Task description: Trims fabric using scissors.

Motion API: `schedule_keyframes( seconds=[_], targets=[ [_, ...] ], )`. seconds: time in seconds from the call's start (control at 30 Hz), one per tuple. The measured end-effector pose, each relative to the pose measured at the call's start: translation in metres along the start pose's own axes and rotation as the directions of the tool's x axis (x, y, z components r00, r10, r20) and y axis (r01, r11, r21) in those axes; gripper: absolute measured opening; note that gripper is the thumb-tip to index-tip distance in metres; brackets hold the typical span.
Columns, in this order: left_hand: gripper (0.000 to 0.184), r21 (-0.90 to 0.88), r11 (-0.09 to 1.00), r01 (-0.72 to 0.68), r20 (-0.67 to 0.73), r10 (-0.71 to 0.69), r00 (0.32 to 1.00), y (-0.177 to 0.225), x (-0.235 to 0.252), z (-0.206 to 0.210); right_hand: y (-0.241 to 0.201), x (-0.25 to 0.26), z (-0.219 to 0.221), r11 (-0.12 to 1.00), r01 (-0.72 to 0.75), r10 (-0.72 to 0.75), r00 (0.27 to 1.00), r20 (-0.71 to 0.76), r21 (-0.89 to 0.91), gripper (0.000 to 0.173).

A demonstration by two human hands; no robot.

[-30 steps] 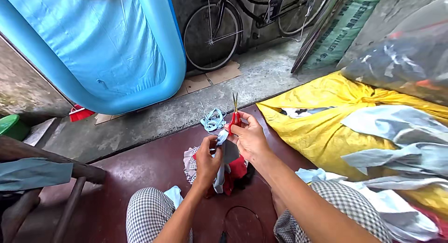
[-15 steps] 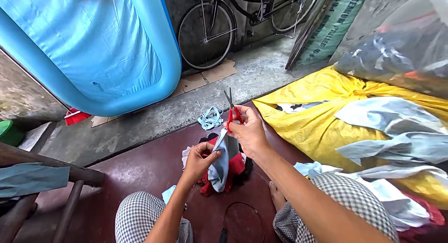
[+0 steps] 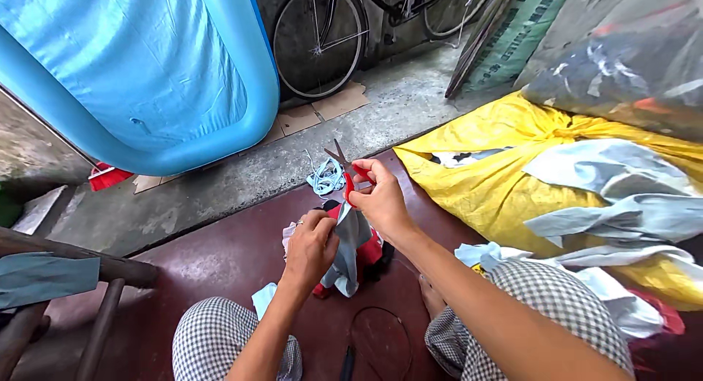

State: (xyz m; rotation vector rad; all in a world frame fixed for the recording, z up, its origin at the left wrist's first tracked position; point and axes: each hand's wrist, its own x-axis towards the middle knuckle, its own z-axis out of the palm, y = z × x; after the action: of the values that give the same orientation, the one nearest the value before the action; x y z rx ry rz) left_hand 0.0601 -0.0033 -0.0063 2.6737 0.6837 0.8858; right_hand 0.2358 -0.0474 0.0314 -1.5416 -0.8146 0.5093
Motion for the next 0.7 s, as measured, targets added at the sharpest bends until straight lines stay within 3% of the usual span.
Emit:
schedule_keyframes(
  seconds=[0.17,0.27,0.33,0.43,0.6,0.7],
  targets=[
    [0.018,-0.291,0.949,0.118,0.232,-0.050,0.971,0.002,-0.002,-0.005,0.004,0.003,0.001,0.996,-0.031,0.033,0.999,0.027,-0.079,0.062],
    [0.036,-0.499,0.838,0.221,0.286,-0.082,0.955,0.008,-0.005,-0.002,0.003,0.002,0.004,0.979,-0.024,0.042,0.995,0.085,-0.204,0.061],
    [0.039,-0.545,0.808,0.225,0.306,-0.059,0.950,0.011,-0.006,-0.001,0.001,0.001,0.005,0.962,0.005,0.031,0.991,0.129,-0.274,0.061],
    [0.029,-0.555,0.797,0.237,0.373,-0.016,0.928,0.012,-0.008,-0.001,0.000,0.003,0.006,0.949,0.005,0.056,0.981,0.185,-0.315,0.060],
    [0.034,-0.504,0.817,0.280,0.452,-0.027,0.892,0.012,-0.011,-0.002,0.000,-0.001,0.010,0.935,0.034,0.055,0.969,0.240,-0.353,0.059],
    [0.036,-0.556,0.761,0.335,0.467,-0.047,0.883,0.015,-0.013,0.002,0.001,-0.003,0.012,0.943,0.063,0.034,0.959,0.281,-0.328,0.058]
  ],
)
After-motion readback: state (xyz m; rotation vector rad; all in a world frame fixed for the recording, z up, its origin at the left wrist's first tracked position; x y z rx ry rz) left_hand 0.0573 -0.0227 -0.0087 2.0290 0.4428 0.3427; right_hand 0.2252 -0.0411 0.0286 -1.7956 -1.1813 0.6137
